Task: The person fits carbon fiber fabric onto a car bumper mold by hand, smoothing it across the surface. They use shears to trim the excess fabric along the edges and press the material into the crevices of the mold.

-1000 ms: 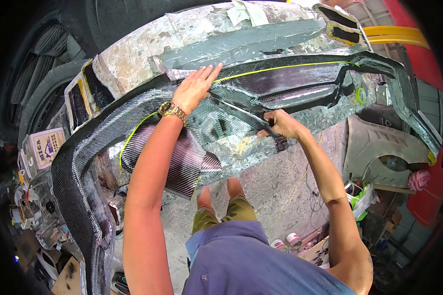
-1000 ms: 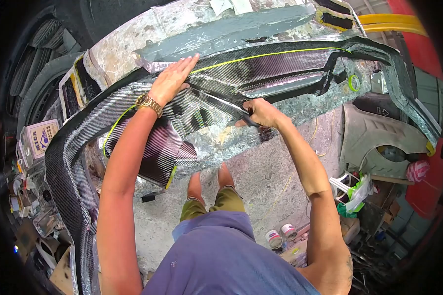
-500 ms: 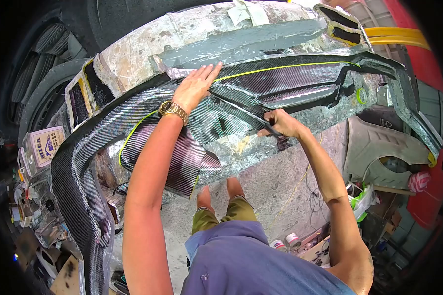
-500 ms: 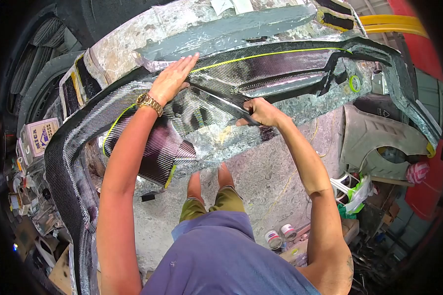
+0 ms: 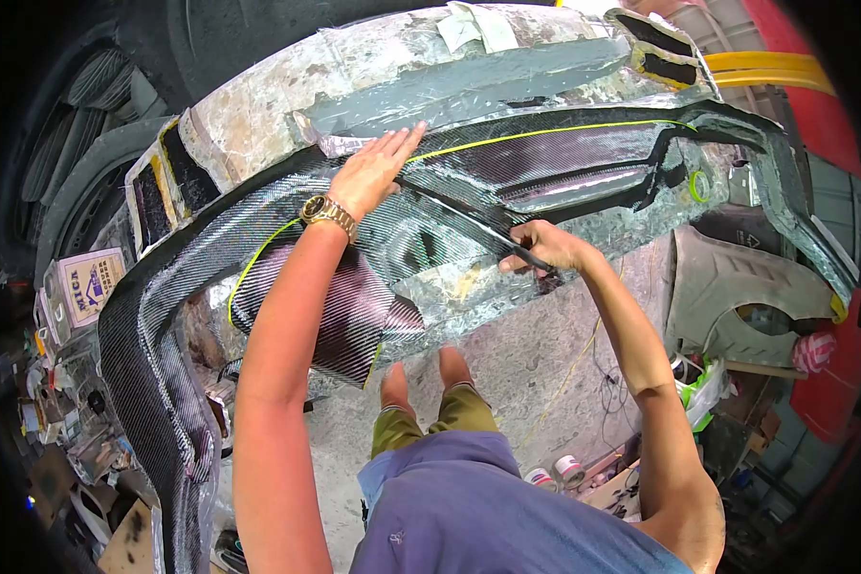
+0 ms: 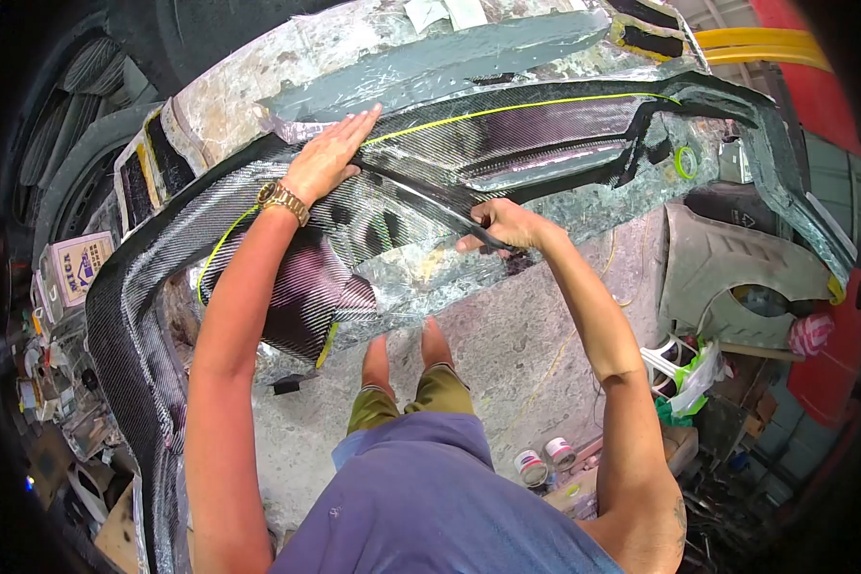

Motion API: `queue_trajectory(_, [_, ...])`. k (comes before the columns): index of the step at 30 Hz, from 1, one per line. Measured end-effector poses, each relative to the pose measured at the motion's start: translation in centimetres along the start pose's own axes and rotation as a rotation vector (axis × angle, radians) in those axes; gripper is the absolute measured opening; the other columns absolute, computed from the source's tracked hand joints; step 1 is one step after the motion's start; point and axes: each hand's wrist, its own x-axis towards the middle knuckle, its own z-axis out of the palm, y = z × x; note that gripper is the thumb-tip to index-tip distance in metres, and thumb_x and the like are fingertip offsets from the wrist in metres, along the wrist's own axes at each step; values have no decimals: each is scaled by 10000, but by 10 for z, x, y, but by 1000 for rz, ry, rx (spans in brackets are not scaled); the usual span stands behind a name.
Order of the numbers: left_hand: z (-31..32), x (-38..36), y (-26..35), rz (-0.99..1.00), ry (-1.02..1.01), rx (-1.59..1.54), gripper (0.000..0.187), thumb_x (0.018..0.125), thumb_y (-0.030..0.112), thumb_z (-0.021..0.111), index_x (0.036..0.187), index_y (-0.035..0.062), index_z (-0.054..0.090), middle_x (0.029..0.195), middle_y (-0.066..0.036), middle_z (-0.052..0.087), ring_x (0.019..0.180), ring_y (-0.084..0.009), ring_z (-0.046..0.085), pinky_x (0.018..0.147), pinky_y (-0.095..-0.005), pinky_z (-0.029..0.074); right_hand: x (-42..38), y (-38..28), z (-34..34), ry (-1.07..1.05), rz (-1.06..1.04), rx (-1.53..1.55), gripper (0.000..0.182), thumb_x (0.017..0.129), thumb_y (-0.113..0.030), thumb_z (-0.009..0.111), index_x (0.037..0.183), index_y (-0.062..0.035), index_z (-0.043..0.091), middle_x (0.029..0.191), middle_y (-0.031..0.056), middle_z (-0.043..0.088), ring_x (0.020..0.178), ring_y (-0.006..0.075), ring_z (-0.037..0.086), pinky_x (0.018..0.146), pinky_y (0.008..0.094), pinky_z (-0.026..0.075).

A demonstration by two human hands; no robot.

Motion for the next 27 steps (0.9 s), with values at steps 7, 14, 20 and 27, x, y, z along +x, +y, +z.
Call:
queue_trajectory(7, [-1,0,-3,16,-12,-13,1091,805,55,779,1627,188,74,1575,-150,401,1450,-314,397,1225,-399,326,11,-7,0,-37,-38,45,523,773,-427,883,644,-88,507,547,-29,494,455,75,530,418,251,400])
queue_trajectory(14, [1,1,-5,25,6,-13,1097,803,62,784,1625,173,67,1565,-161,412,1441,-317,409,1222,-393,331,15,-8,4,-24,-67,55,519,780,-385,887,620,-99,484,546,-45,466,450,62,506,412,244,389])
queue_trajectory(20, [0,1,-4,27,9,4,1089,807,68,782,1624,165,68,1560,-168,416,1439,-319,411,1219,-389,337,17,-3,7,25,-126,73,540,776,-384,892,581,-88,484,491,-13,493,415,90,515,392,277,362])
queue_trajectory(27, [1,1,-4,22,4,-2,1090,806,63,783,1625,172,72,1566,-169,409,1440,-324,408,1215,-404,339,15,7,11,22,-138,19,529,783,-405,882,644,-70,497,527,1,513,466,113,543,434,303,397])
